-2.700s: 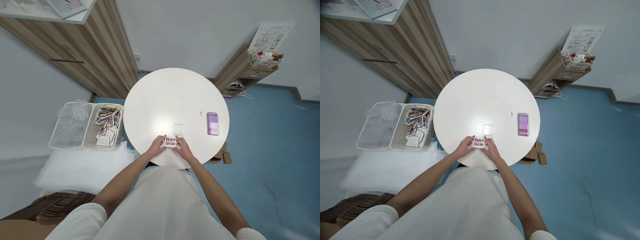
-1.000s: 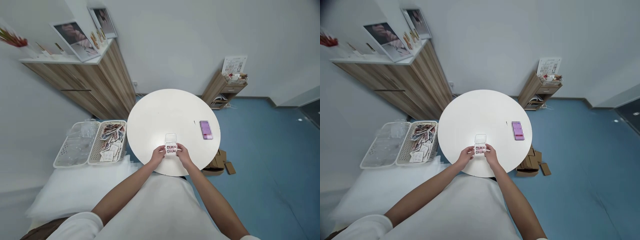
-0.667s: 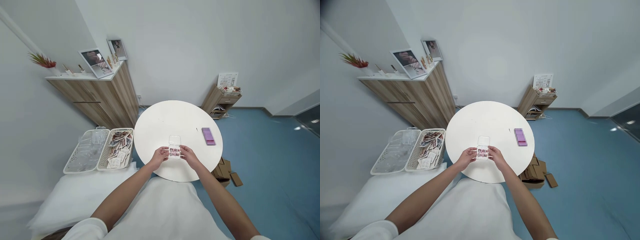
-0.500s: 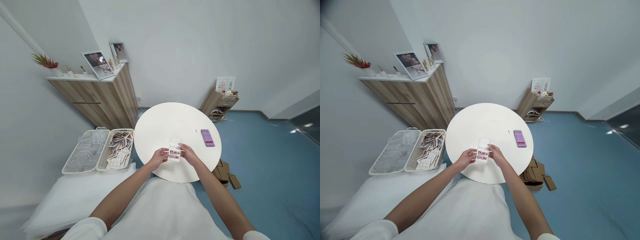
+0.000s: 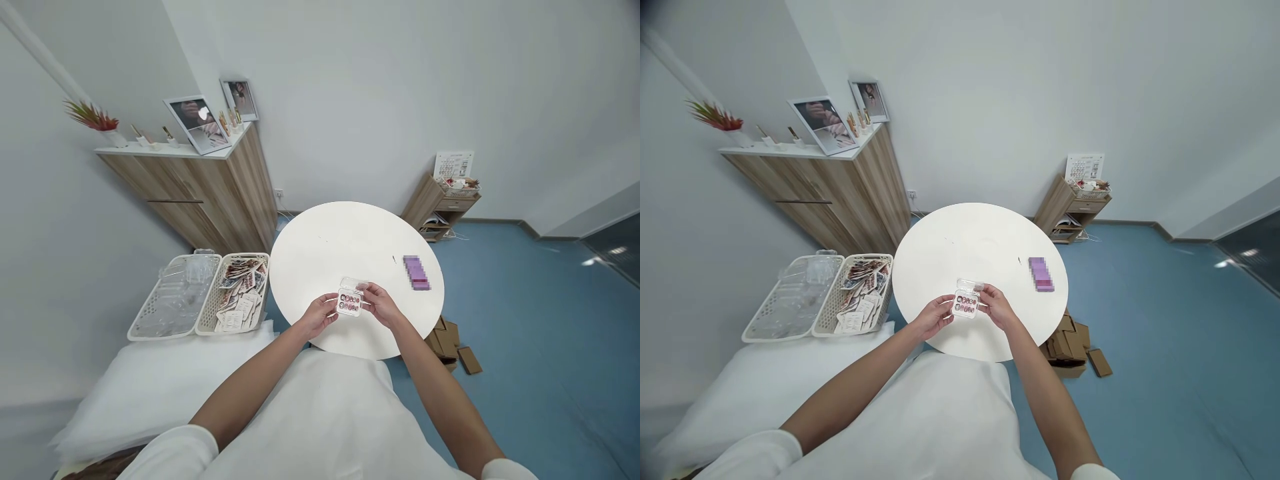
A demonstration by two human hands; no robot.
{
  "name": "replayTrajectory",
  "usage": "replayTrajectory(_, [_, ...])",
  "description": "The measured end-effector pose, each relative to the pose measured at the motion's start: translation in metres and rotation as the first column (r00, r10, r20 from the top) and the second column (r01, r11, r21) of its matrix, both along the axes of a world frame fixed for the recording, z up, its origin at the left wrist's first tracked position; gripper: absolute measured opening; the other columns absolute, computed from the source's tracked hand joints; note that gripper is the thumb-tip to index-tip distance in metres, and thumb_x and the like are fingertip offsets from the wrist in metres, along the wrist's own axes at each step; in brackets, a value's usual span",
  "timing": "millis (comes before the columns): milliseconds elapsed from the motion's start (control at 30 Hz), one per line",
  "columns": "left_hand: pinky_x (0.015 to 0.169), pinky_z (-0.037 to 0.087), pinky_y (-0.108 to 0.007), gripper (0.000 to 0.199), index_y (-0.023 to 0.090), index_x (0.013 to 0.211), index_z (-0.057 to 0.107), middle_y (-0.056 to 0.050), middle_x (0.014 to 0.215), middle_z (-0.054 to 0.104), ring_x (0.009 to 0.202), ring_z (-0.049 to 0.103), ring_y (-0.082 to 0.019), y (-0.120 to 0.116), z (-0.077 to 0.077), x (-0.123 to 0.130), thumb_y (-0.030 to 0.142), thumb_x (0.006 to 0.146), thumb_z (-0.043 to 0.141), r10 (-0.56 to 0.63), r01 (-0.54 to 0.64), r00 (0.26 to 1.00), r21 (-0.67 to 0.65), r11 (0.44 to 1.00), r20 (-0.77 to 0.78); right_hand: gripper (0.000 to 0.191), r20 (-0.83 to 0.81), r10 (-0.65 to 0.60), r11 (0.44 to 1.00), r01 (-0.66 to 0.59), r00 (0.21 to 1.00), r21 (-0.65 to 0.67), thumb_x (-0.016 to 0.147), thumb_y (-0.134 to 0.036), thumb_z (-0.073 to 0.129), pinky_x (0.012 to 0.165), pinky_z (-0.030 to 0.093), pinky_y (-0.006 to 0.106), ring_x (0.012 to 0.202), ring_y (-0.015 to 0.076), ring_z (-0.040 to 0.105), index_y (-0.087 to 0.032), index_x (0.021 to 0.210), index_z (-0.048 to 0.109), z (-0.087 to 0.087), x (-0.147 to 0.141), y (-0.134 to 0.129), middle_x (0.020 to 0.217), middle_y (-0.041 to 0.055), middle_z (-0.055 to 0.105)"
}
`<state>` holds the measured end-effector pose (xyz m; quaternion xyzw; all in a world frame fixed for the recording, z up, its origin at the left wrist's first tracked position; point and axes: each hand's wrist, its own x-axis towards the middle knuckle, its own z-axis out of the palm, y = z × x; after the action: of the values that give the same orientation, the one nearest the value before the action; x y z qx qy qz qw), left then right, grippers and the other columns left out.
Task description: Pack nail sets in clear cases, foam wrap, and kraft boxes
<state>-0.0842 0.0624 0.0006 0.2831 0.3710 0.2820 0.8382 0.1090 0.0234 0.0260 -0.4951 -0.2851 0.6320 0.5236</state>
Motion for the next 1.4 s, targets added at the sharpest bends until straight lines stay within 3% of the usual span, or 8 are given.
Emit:
replayTrajectory(267, [0.065,0.046,-0.022,0.026,0.019,0.088,0.056,-0.004,0.085,0.06,0.068,0.056,-0.008,-0.003,-0.008,0.005,0.034,0.069,0.064,-0.019,0.019,1.0,-0.011,1.0,-0.016,0.021,0.032,-0.096,0.995,0.096,0.995,-0.007,0.059,-0.028,0.067,0.078,0.046,0.031,0.088,0.0159,0.057,-0.021,0.079,0.065,-0.017,0.001,-0.01,0.098,0.0035,0.062])
replayTrajectory(433, [0.067,0.046,-0.025,0.033,0.02,0.094,0.055,-0.005,0.086,0.06,0.071,0.058,-0.01,-0.013,-0.012,0.007,0.045,0.073,0.057,-0.075,0.074,0.997,-0.03,0.997,-0.006,0.015,-0.001,-0.121,0.991,0.12,0.993,-0.056,0.06,-0.029,0.063,0.077,0.047,0.033,0.09,0.0183,0.058,-0.019,0.071,0.066,-0.029,0.008,-0.017,0.107,0.0067,0.061])
replayTrajectory(633, [0.068,0.043,-0.025,0.041,0.017,0.095,0.055,-0.008,0.092,0.062,0.076,0.061,-0.014,-0.026,-0.02,0.016,0.044,0.066,0.064,-0.171,0.179,0.958,0.014,0.984,-0.228,0.021,-0.007,-0.062,0.992,0.061,0.998,-0.106,0.06,-0.037,0.066,0.077,0.047,0.034,0.091,0.0213,0.058,-0.018,0.069,0.066,-0.033,0.016,-0.017,0.106,0.0084,0.061])
replayTrajectory(833, [0.073,0.041,-0.027,0.037,0.015,0.084,0.056,-0.008,0.09,0.064,0.073,0.06,-0.014,-0.031,-0.025,0.038,0.043,0.062,0.067,-0.066,0.082,0.957,0.046,0.996,-0.283,0.034,-0.059,-0.055,0.991,0.048,0.997,-0.127,0.065,-0.042,0.063,0.08,0.046,0.036,0.097,0.0184,0.055,-0.027,0.095,0.059,-0.033,0.032,-0.027,0.113,0.0036,0.056])
replayTrajectory(967, [0.072,0.041,-0.028,0.039,0.015,0.085,0.055,-0.008,0.085,0.065,0.074,0.061,-0.016,-0.034,-0.021,0.052,0.043,0.061,0.067,-0.027,0.052,0.936,0.064,0.997,-0.35,0.032,0.06,0.041,0.985,-0.03,0.997,-0.17,0.06,-0.04,0.068,0.075,0.047,0.034,0.08,0.0149,0.057,-0.023,0.084,0.056,-0.038,0.044,-0.035,0.086,0.001,0.06])
replayTrajectory(1067, [0.072,0.04,-0.029,0.038,0.016,0.085,0.055,-0.008,0.085,0.065,0.077,0.061,-0.018,-0.036,-0.018,0.063,0.043,0.062,0.067,-0.004,0.044,0.926,0.097,0.994,-0.378,0.03,0.099,0.026,0.99,-0.012,0.995,-0.143,0.058,-0.038,0.07,0.07,0.047,0.032,0.067,0.0114,0.054,-0.02,0.074,0.052,-0.043,0.051,-0.037,0.069,-0.0025,0.056])
replayTrajectory(1200, [0.078,0.037,-0.031,0.031,0.016,0.077,0.058,-0.008,0.088,0.065,0.088,0.059,-0.02,-0.04,-0.015,0.076,0.045,0.068,0.059,-0.028,0.099,0.907,0.147,0.984,-0.42,0.032,0.1,-0.037,0.99,0.05,0.994,-0.129,0.057,-0.04,0.069,0.067,0.048,0.03,0.067,0.0117,0.053,-0.02,0.072,0.05,-0.047,0.059,-0.037,0.068,-0.0018,0.053])
replayTrajectory(1400, [0.077,0.037,-0.03,0.028,0.016,0.064,0.058,-0.005,0.07,0.065,0.074,0.057,-0.017,-0.047,-0.019,0.089,0.044,0.069,0.058,0.002,0.122,0.87,0.219,0.968,-0.492,0.034,0.101,-0.042,0.992,0.054,0.994,-0.11,0.056,-0.043,0.069,0.066,0.048,0.03,0.065,0.0124,0.052,-0.019,0.071,0.049,-0.056,0.066,-0.039,0.067,-0.0014,0.052])
